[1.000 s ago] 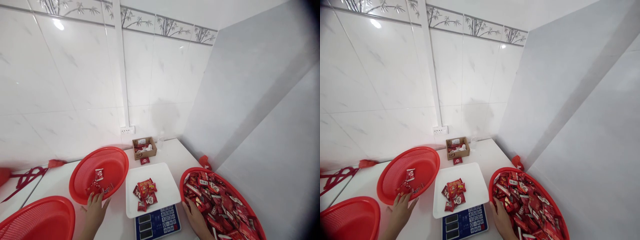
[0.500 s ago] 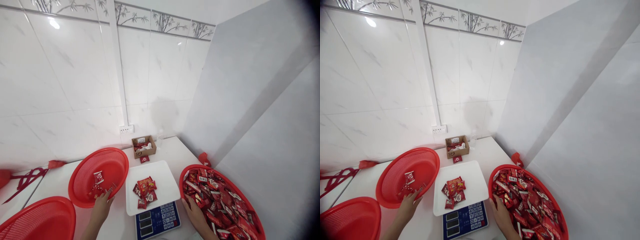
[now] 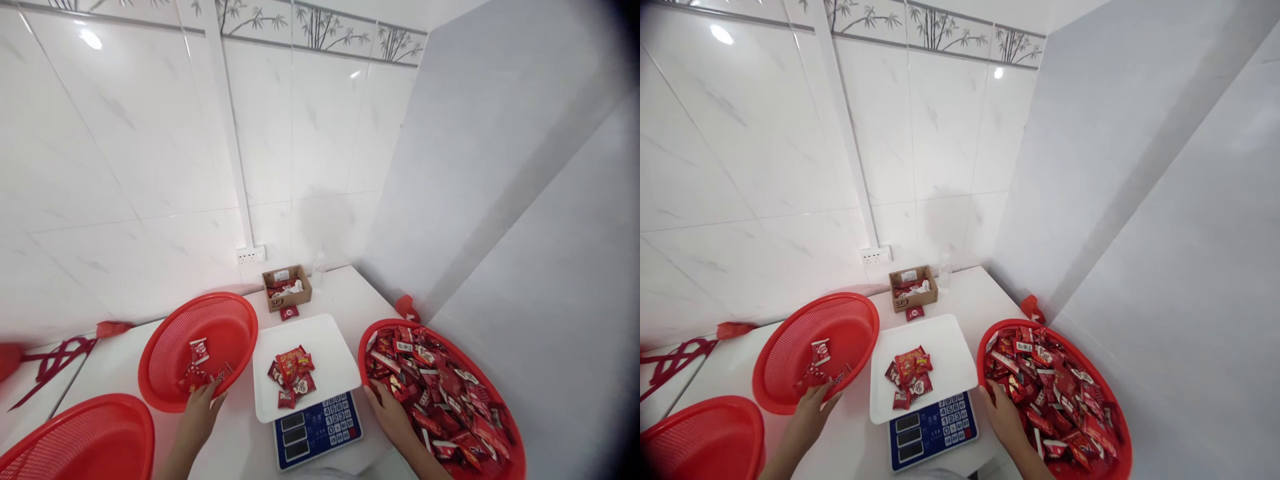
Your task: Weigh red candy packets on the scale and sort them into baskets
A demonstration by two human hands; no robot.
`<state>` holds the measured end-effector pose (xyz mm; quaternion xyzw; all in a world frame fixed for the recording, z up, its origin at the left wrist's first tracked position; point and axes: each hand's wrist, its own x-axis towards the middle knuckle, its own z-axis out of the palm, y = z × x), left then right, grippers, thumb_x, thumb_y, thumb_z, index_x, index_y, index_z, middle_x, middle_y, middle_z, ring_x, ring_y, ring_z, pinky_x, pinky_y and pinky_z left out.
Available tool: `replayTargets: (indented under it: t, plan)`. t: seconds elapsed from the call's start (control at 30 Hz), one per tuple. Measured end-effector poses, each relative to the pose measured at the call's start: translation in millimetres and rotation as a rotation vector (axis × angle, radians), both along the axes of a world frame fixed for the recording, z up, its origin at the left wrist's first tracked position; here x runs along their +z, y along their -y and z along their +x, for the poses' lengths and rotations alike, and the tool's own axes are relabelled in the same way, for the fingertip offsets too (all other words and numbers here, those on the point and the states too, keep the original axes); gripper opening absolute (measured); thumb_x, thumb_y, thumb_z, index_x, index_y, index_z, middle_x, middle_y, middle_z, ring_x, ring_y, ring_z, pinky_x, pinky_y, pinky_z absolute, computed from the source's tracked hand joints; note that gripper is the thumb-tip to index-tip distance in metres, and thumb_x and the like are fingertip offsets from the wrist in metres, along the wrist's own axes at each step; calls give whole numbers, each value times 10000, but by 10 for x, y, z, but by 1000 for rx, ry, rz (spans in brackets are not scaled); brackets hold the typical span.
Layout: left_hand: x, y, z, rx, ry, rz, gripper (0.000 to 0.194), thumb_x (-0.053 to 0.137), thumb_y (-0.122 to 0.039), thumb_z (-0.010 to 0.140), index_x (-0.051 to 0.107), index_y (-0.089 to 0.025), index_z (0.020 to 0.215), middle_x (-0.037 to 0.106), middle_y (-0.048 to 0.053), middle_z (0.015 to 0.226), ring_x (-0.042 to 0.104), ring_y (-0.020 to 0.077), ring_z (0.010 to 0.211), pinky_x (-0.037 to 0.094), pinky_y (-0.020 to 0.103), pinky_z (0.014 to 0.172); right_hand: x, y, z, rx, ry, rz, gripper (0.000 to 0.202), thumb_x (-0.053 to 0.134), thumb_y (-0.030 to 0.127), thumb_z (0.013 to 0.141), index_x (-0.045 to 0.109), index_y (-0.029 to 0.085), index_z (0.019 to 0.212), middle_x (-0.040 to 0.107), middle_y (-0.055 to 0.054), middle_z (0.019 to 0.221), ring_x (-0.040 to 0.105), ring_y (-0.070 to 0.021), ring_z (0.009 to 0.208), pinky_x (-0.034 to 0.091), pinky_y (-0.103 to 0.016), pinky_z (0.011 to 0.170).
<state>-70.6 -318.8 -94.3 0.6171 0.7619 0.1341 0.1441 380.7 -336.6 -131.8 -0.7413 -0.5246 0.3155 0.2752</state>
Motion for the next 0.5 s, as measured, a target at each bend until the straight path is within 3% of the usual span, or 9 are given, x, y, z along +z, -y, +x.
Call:
replayTargets:
  t: [0.13, 0.3, 0.5]
  plan:
    - [157, 77, -82, 102, -76, 75, 469, 400, -488, 807, 576, -209, 1139, 586, 110, 1170, 505, 301, 1116, 418, 433, 901, 13, -4, -5, 10, -6, 3, 578, 366, 537, 785, 551, 130, 1152, 584, -140, 1219, 508, -246, 1170, 366, -355, 994]
    - [470, 143, -208, 399, -235, 93, 624, 316, -596, 803, 461, -203, 1267, 455, 137, 1323, 439, 344, 1171, 401, 499, 896, -25, -14, 10, 10, 0, -7, 617, 361, 551, 777, 530, 107, 1171, 572, -158, 1229, 505, -256, 1169, 364, -366, 993]
    - [379, 150, -421, 619, -70, 2, 731, 348, -636, 768, 368, -174, 1333, 217, 177, 1474, 244, 409, 1309, 340, 594, 944, -29, -21, 12, 9, 18, -23, 618, 357, 550, 777, 532, 106, 1170, 573, -159, 1227, 505, -254, 1170, 371, -356, 986]
